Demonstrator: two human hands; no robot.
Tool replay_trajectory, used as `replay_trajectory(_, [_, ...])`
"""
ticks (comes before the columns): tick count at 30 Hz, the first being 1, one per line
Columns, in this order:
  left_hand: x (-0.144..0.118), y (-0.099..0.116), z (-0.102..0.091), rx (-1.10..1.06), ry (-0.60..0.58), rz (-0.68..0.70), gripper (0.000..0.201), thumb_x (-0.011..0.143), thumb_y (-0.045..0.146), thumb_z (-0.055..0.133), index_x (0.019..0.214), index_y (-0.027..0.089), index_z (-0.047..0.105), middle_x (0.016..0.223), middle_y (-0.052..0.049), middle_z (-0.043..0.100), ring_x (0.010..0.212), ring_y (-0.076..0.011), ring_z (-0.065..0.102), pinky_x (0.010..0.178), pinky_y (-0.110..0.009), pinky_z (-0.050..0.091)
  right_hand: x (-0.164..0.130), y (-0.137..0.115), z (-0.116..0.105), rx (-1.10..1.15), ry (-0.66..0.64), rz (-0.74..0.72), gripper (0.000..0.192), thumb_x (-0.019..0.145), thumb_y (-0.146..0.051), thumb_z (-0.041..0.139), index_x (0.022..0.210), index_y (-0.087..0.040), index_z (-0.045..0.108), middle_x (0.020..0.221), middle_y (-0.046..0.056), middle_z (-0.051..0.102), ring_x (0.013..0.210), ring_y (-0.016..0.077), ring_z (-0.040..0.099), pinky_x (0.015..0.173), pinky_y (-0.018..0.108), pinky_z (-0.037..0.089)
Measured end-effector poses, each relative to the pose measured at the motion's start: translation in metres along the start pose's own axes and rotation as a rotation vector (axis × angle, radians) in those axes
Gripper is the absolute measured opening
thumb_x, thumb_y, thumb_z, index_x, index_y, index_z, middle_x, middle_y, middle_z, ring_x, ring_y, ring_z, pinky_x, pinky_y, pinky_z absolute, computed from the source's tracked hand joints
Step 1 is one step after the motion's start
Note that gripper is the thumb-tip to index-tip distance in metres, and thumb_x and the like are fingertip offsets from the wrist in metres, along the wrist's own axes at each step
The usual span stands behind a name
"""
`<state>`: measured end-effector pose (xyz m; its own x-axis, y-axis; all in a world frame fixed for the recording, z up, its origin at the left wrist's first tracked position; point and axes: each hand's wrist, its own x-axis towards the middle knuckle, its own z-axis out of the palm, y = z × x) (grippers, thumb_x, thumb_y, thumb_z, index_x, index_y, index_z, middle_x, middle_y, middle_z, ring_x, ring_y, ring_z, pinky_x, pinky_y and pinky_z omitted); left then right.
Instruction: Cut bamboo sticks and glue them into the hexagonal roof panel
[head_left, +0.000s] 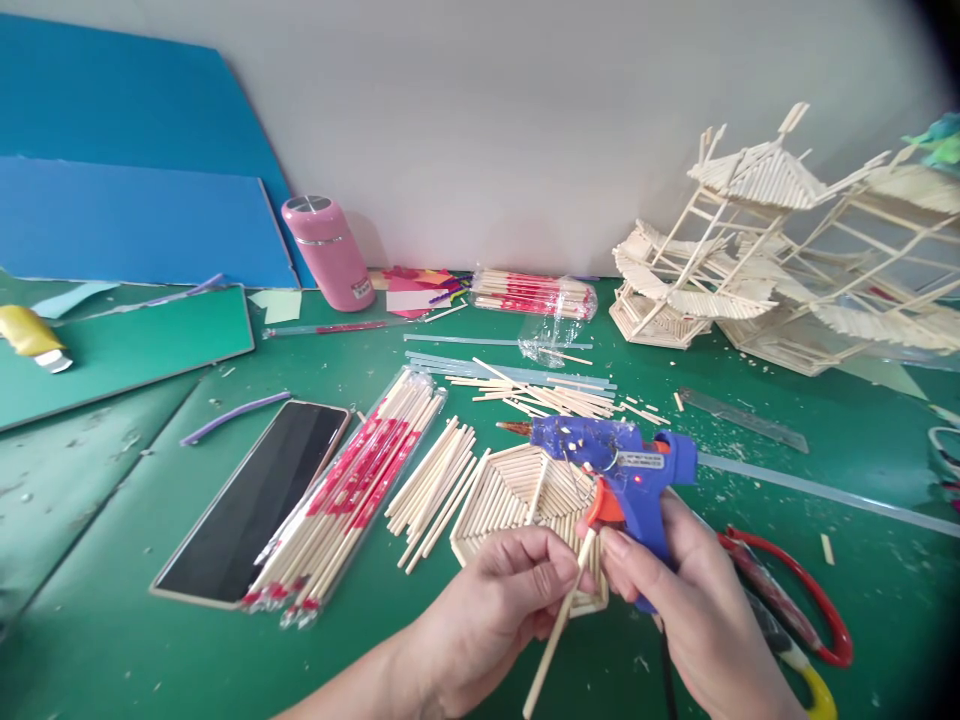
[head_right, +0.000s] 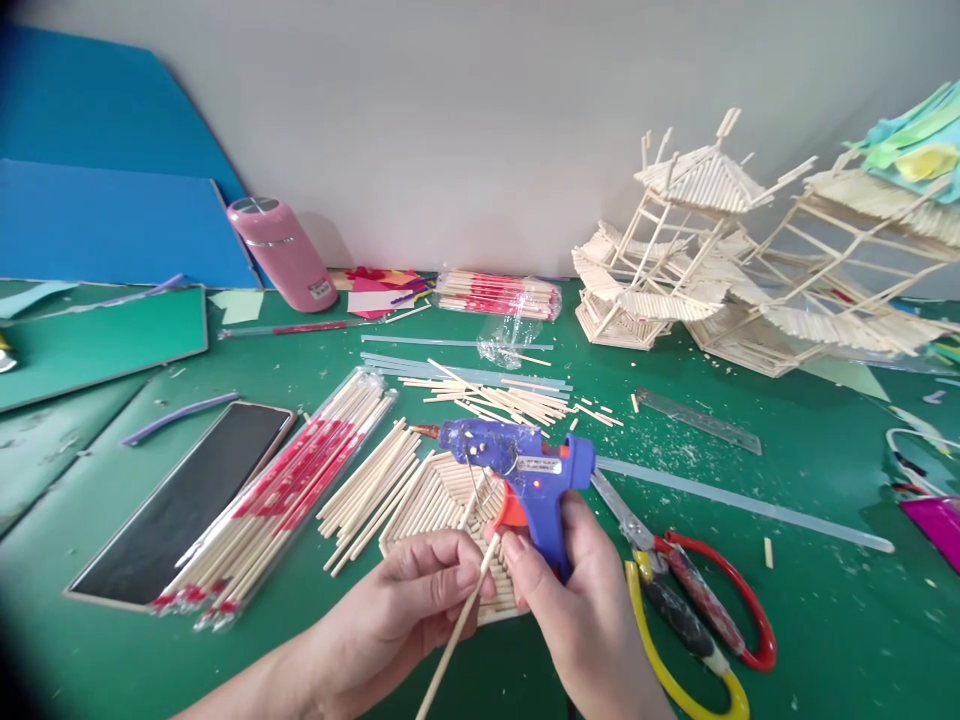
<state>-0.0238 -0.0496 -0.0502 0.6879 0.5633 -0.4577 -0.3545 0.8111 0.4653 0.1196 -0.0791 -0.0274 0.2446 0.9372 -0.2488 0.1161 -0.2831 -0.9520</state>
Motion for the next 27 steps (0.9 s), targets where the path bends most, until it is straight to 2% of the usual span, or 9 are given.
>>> replay_trajectory(7, [-0.001, 0.0, -0.001, -0.055, -0.085, -0.013, 0.016, 0.077, 0.023, 0.057, 0.067, 0.011, 0.062, 0.055, 0.0, 0.048, 0.05, -0.0068, 0.042, 0.053, -0.019, 0.028, 0.001, 0.009, -0.002, 0.113, -0.076, 0.015, 0.021, 0.074, -0.036, 0.059, 0.087, -0.021, 0.052, 0.054, -0.005, 0.046, 0.047, 0.0088, 0.041, 0.045, 0.02, 0.036])
replay_trajectory(13, [-0.001, 0.0, -0.002, -0.087, -0.176, -0.022, 0.02, 0.081, 0.022, 0.051, 0.071, 0.008, 0.06, 0.076, -0.012, 0.058, 0.054, -0.0078, 0.044, 0.054, -0.02, 0.028, -0.002, 0.006, 0.008, 0.362, -0.142, 0.083, 0.023, 0.071, -0.032, 0.065, 0.087, -0.02, 0.055, 0.058, -0.004, 0.051, 0.047, 0.0056, 0.041, 0.045, 0.017, 0.036])
replay_trajectory(17, [0.0, -0.001, -0.001, -0.119, -0.192, -0.019, 0.02, 0.081, 0.023, 0.051, 0.071, 0.008, 0.06, 0.071, -0.008, 0.055, 0.053, -0.0076, 0.045, 0.053, -0.02, 0.028, -0.005, 0.001, 0.013, 0.474, -0.13, 0.138, 0.025, 0.066, -0.029, 0.069, 0.084, -0.018, 0.055, 0.056, -0.004, 0.053, 0.048, 0.0056, 0.043, 0.046, 0.017, 0.038])
replay_trajectory(27, [0.001, -0.003, 0.0, -0.137, -0.195, -0.03, 0.021, 0.078, 0.026, 0.056, 0.07, 0.008, 0.062, 0.06, -0.002, 0.047, 0.048, -0.0071, 0.041, 0.052, -0.022, 0.028, -0.005, 0.001, 0.014, 0.471, -0.163, 0.129, 0.024, 0.067, -0.03, 0.069, 0.082, -0.018, 0.053, 0.054, -0.004, 0.056, 0.047, 0.0075, 0.046, 0.045, 0.019, 0.036])
